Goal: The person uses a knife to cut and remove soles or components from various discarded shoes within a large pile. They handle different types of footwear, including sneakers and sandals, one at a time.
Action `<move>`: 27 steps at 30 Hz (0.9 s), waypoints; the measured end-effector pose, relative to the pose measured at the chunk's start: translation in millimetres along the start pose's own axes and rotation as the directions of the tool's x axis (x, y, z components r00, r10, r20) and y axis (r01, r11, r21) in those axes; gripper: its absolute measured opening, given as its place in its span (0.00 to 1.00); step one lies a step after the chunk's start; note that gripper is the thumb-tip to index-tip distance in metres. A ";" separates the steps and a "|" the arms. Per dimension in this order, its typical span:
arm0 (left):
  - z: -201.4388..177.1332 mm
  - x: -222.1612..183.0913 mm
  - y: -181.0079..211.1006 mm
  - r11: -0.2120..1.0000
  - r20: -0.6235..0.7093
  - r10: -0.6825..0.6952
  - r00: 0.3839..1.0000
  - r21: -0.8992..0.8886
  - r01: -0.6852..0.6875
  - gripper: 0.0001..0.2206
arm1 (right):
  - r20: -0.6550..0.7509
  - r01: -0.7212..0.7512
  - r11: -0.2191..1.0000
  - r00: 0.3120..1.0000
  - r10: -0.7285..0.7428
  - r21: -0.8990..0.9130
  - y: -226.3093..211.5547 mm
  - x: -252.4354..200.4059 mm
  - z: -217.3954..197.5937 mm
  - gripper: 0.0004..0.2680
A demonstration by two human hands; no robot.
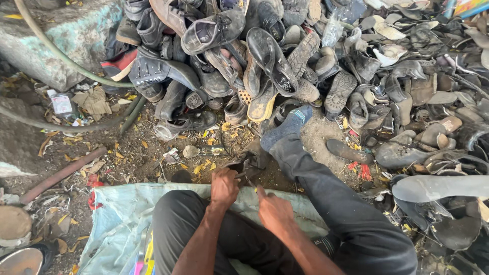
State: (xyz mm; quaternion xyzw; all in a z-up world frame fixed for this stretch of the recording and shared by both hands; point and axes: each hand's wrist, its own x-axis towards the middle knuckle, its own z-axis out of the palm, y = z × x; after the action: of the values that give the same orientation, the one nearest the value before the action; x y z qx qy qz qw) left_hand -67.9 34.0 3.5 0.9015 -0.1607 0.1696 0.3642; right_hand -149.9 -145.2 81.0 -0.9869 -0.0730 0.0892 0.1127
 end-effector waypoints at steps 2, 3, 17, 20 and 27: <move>2.9 -2.0 -1.3 0.999 0.010 -0.040 0.999 -0.002 0.040 0.06 | -0.025 -0.002 1.000 1.000 0.002 0.002 -0.7 -4.9 -3.1 0.21; 2.1 -4.1 -2.9 0.999 0.015 -0.041 0.999 -0.003 0.041 0.06 | -0.016 -0.012 1.000 1.000 0.012 0.012 -5.6 -5.6 -3.0 0.21; 9.4 -7.3 -11.4 0.992 0.053 -0.115 0.992 -0.054 0.118 0.07 | 0.019 -0.128 0.748 0.988 0.152 0.652 25.6 21.9 72.3 0.07; 13.6 -1.2 -12.9 0.994 0.038 -0.098 0.994 -0.037 0.099 0.08 | 0.181 -0.289 0.482 0.949 0.258 0.827 29.1 23.7 86.8 0.07; 14.5 -8.8 -19.7 0.995 0.088 -0.080 0.993 -0.049 0.085 0.09 | 0.155 -0.291 0.598 0.950 0.269 0.747 5.5 45.4 83.7 0.09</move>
State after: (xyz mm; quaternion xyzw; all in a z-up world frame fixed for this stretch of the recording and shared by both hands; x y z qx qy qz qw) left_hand -64.8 38.6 -21.9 0.9040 -0.1432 0.1111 0.3871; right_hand -121.1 -125.5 -7.8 -0.8448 0.1255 0.1411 0.5006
